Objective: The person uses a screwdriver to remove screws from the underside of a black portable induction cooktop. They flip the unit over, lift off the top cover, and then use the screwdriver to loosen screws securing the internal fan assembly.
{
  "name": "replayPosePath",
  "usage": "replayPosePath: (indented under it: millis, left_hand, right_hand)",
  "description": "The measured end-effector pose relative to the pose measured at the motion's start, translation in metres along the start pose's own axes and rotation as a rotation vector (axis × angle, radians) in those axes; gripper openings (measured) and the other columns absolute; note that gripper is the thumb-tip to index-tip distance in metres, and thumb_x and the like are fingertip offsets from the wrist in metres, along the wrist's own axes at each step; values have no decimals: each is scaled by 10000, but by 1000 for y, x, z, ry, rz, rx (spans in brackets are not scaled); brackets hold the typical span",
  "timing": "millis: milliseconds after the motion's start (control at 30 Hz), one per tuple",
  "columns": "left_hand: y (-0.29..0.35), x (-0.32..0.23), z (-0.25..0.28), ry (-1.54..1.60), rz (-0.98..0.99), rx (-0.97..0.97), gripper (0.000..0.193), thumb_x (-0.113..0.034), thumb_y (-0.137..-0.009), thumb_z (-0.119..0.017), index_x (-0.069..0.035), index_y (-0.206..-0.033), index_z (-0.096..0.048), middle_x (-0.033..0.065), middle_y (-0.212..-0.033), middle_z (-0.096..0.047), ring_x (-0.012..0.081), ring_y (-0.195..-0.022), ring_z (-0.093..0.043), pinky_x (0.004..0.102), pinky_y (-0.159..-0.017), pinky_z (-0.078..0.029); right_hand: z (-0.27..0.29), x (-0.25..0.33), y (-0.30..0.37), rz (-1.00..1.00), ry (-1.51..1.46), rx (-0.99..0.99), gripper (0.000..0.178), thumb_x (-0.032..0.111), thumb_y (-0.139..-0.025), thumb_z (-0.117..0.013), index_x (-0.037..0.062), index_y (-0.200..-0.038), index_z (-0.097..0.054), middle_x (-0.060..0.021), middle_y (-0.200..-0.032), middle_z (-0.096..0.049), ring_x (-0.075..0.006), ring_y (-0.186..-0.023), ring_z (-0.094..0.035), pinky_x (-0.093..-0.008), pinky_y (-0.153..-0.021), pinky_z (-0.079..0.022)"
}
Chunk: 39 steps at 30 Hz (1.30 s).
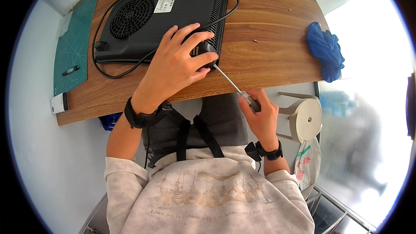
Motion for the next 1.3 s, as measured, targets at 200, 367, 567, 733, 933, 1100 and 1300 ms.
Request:
replayPosePath:
  millis: [200,367,567,733,933,1100,1300]
  left_hand:
    - [1,0,-1,1,2,6,305,-183,-754,-847,-208,-1037,-735,16,-1369,-601,308,-1370,-500,559,-1123,-429]
    - [1,0,-1,7,2,1,293,-188,-753,-849,-204,-1022,-734,17,-1382,-593,313,-1375,-495,563,-1126,-423]
    - [2,0,-3,28,-2,32,258,-197,-768,-844,-209,-1003,-738,7,-1394,-586,317,-1403,-463,576,-1154,-381]
    - [3,0,-4,36,0,44,233,-199,-778,-840,-213,-989,-741,-8,-1396,-587,316,-1418,-445,585,-1165,-361]
    - [2,-4,-4,-23,-30,15,301,-185,-766,-848,-201,-1027,-699,-16,-1381,-598,323,-1419,-451,599,-1155,-368]
    - [2,-5,-1,-42,-38,-42,361,-169,-738,-857,-151,-1022,-635,-8,-1361,-605,333,-1395,-481,588,-1143,-394]
    - [1,-5,3,-39,-28,-39,405,-165,-722,-867,-125,-1012,-587,10,-1323,-606,332,-1389,-488,557,-1132,-430]
  right_hand:
    - [-3,0,0,3,-32,8,253,183,-866,-824,51,-1007,-660,-105,-756,-678,-213,-586,-611,-299,-575,-496]
    - [-4,-4,2,-11,-56,-7,245,174,-869,-824,49,-1007,-665,-101,-785,-691,-203,-611,-624,-294,-596,-506]
    - [-4,-4,2,4,-65,-21,242,167,-867,-827,45,-1004,-670,-103,-797,-694,-199,-627,-629,-289,-609,-511]
    - [-4,-2,3,25,-67,-29,240,159,-866,-828,39,-1001,-669,-105,-802,-699,-207,-627,-638,-291,-607,-513]
    - [-6,6,5,116,-7,-74,231,149,-865,-821,39,-998,-667,-109,-803,-701,-232,-624,-642,-312,-605,-523]
    - [-11,-6,10,34,-42,-6,244,153,-905,-784,38,-1073,-648,-86,-797,-691,-189,-640,-635,-303,-616,-515]
    - [-15,-36,21,-373,-687,206,236,189,-1018,-637,14,-1165,-577,-32,-823,-605,-87,-718,-524,-264,-646,-454]
Point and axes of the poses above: each hand's wrist, its own y-axis away from the middle knuckle, its own z-axis out of the back of the hand, x = y × z, the point moved 10 cm from there along -y, towards the middle knuckle
